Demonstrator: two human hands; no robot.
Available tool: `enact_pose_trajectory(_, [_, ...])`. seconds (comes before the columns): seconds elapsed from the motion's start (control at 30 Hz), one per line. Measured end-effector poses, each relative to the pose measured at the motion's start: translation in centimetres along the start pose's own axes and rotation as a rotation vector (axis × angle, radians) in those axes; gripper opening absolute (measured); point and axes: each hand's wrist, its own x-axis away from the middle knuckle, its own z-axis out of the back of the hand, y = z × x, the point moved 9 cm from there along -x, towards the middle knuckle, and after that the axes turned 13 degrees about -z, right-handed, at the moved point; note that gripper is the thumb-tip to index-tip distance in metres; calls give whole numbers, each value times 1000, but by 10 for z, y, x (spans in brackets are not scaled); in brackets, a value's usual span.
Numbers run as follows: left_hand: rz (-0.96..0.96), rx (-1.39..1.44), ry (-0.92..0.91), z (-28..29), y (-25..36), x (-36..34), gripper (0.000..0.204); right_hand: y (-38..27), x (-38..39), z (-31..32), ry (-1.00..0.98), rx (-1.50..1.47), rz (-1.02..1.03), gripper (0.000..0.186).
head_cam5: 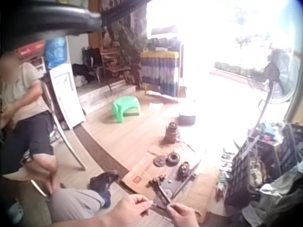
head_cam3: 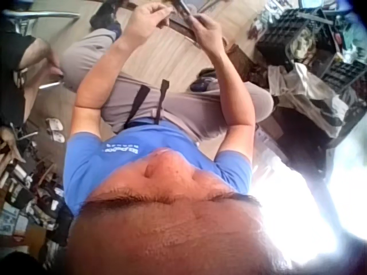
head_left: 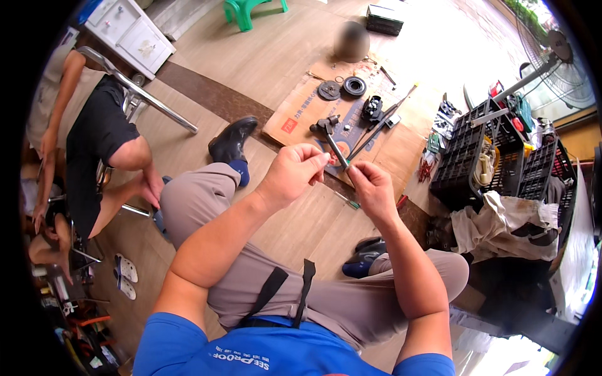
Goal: The person assembles a small mechanical component by inserting a pin into a metal rod and then fitting the assembly into a larger metal housing while sitting on the floor.
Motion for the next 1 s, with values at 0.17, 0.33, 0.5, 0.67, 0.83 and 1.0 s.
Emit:
enact_pose_trajectory(0.17, [-144,-86,209,33,6,-5,16,30,15,-34,-228,-217,-283,14])
enact_pose_trajectory(0.33, [-183,-289,336,47,21,-7,17,67,12,-29,-258,-30,-499,20])
enact_pose_trajectory(0.5, [-157,-332,265,39,13,-8,17,50,-7,9,58,247,-335,31])
enact_pose_trajectory(0.67, [-138,-362,183,17,7,-2,18,-16,7,-22,-120,-199,-9,35])
enact_pose_trajectory(0.83, [-160,-296,170,3,7,2,18,-18,16,-48,-241,-539,-101,34])
enact_pose_trajectory(1.0, [-134,-264,151,7,0,2,18,-4,10,-43,-221,-395,-84,17])
